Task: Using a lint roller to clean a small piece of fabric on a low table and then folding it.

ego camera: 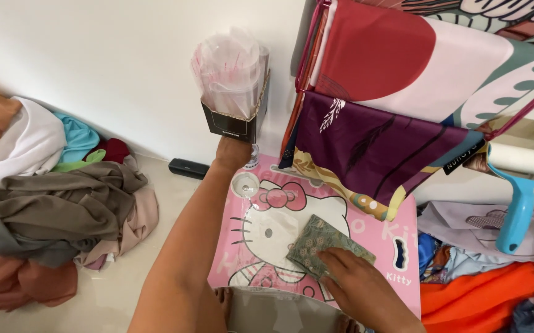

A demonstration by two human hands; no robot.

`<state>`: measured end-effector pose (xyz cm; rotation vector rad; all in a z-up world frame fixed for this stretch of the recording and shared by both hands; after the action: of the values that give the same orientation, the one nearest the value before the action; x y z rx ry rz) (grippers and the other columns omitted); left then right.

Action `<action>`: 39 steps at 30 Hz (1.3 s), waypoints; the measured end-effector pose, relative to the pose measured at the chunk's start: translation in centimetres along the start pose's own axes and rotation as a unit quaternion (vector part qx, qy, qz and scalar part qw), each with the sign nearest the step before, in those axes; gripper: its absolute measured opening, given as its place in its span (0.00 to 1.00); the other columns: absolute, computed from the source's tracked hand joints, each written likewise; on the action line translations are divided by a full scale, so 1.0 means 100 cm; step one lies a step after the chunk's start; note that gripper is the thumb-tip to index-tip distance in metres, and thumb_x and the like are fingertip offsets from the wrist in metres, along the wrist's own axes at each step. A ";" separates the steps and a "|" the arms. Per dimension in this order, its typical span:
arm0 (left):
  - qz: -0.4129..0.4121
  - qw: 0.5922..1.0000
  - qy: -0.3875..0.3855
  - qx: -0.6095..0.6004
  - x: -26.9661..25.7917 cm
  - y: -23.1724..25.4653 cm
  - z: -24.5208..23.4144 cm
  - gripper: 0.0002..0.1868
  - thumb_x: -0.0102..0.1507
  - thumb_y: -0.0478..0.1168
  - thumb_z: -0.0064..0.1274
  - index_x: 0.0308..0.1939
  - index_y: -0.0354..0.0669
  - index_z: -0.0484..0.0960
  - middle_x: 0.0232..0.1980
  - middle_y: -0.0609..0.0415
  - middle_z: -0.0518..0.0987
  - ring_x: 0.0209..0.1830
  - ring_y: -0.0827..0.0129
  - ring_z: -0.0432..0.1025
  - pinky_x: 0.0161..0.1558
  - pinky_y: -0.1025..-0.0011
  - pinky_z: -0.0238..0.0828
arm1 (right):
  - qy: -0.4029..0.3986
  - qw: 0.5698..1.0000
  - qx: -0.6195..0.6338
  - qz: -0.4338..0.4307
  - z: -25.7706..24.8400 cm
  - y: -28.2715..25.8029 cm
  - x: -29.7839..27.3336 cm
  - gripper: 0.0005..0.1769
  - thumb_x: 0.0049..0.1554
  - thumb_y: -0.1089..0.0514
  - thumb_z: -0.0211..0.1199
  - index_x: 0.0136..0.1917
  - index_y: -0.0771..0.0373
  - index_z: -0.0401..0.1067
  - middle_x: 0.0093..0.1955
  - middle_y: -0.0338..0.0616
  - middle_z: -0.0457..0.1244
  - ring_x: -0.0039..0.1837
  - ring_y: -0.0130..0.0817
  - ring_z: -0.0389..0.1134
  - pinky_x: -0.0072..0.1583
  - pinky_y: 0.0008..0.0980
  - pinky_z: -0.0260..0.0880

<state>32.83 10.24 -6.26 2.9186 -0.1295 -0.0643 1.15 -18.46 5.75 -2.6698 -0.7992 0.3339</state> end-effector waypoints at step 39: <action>0.096 0.883 -0.115 -0.445 -0.247 0.222 -0.042 0.18 0.63 0.41 0.57 0.54 0.33 0.81 0.52 0.37 0.81 0.56 0.45 0.78 0.53 0.54 0.80 | 0.314 0.810 0.458 0.190 0.007 0.133 0.009 0.08 0.58 0.72 0.61 0.50 0.71 0.78 0.34 0.51 0.65 0.34 0.35 0.70 0.37 0.32 0.75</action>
<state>6.60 -8.10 3.56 1.9548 -0.3272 -0.3394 8.14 -28.28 -0.05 -1.7712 0.1297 -0.0900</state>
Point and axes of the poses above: each hand's wrist, its own x-axis towards the middle knuckle, its own z-axis out of the palm, y = z × x, the point moved 9 cm from there along x, towards the middle knuckle
